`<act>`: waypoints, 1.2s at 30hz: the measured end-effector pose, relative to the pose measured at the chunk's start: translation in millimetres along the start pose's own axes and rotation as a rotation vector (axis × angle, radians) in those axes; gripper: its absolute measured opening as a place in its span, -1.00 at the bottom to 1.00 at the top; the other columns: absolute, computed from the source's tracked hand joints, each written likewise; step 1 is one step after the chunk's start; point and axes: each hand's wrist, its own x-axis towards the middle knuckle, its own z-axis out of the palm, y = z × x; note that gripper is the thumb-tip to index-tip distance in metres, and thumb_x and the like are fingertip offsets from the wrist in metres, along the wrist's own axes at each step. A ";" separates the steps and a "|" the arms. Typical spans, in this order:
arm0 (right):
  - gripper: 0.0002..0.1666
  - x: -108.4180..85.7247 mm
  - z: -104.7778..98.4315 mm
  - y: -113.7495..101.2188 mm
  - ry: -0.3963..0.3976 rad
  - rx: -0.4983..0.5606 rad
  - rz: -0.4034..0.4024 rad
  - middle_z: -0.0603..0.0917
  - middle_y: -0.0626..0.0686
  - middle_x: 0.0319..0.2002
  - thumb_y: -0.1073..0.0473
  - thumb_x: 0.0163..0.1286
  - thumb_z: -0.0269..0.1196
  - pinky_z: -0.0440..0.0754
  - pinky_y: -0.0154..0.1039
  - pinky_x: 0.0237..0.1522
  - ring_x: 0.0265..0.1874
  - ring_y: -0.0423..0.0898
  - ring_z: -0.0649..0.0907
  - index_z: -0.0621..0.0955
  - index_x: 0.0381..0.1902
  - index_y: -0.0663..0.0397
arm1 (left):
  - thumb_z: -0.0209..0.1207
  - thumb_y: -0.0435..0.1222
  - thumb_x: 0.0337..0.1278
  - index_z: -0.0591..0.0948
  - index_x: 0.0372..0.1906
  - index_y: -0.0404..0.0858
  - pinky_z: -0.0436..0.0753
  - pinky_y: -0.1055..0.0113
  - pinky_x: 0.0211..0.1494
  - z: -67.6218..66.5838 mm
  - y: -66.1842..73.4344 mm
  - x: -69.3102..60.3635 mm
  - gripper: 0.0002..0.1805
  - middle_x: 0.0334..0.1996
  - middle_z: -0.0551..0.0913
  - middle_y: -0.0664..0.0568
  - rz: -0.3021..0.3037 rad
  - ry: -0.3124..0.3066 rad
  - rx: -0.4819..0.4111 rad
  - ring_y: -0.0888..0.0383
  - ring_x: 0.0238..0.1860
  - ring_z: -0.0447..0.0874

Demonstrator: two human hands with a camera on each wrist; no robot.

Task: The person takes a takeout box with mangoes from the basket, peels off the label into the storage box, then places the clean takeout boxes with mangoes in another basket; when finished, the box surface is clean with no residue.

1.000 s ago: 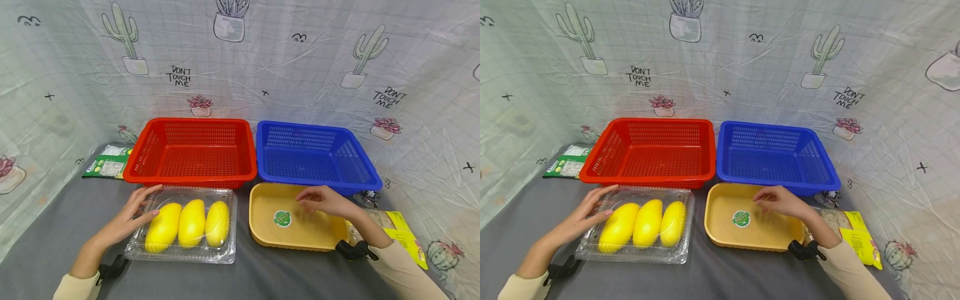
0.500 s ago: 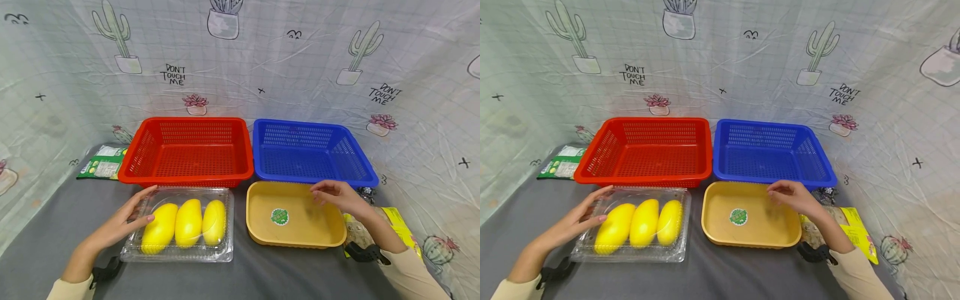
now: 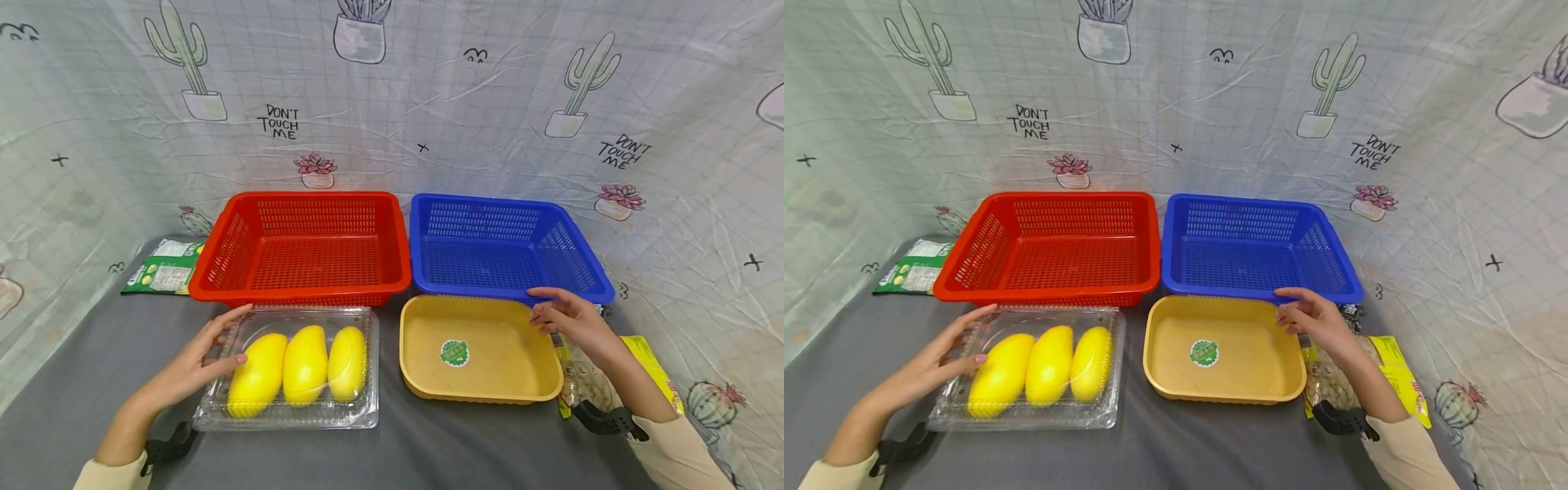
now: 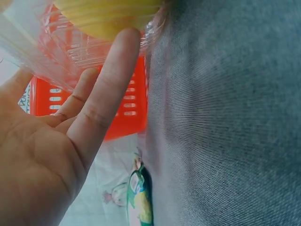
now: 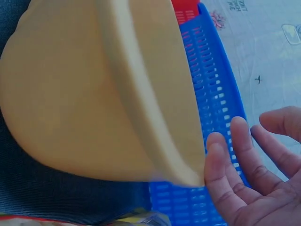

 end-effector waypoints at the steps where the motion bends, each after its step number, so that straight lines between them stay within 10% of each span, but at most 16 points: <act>1: -0.53 0.0 -0.5 1.5 0.003 0.012 0.002 0.73 -0.04 -0.20 0.21 0.52 0.08 0.71 -0.25 -0.22 -0.21 -0.09 0.72 0.37 0.30 0.30 | 0.18 -0.31 0.28 0.05 0.55 0.00 0.58 0.03 -0.21 -0.2 0.2 -0.6 -0.17 0.39 0.11 -0.23 0.001 0.002 -0.002 -0.26 0.10 0.28; 15: -0.63 4.0 2.8 14.9 0.106 0.322 0.045 0.76 0.01 -0.23 0.24 0.46 0.16 0.70 -0.31 -0.19 -0.28 -0.13 0.75 0.46 0.19 0.08 | 0.14 -0.52 0.21 0.19 0.48 -0.23 0.37 0.51 -0.02 -2.5 -10.0 -5.8 -0.26 0.38 0.25 0.28 0.149 0.046 -0.086 0.28 0.13 0.24; 22: -0.73 5.7 4.8 15.8 0.139 0.451 0.058 0.77 0.01 -0.26 0.28 0.44 0.16 0.71 -0.30 -0.26 -0.35 -0.14 0.74 0.53 0.07 -0.01 | 0.12 -0.60 0.17 0.18 0.46 -0.28 0.71 0.17 -0.41 -3.1 -8.7 -9.1 -0.25 0.29 0.27 0.19 0.166 0.007 -0.236 0.21 -0.06 0.39; 36: -0.75 9.1 2.0 17.1 0.127 0.533 0.098 0.77 0.00 -0.29 0.31 0.45 0.14 0.71 -0.33 -0.29 -0.39 -0.16 0.74 0.56 0.02 -0.05 | 0.16 -0.61 0.12 0.21 0.45 -0.27 0.73 0.14 -0.36 -4.6 -2.8 -12.2 -0.23 0.29 0.30 0.22 0.163 -0.021 -0.241 0.20 -0.06 0.46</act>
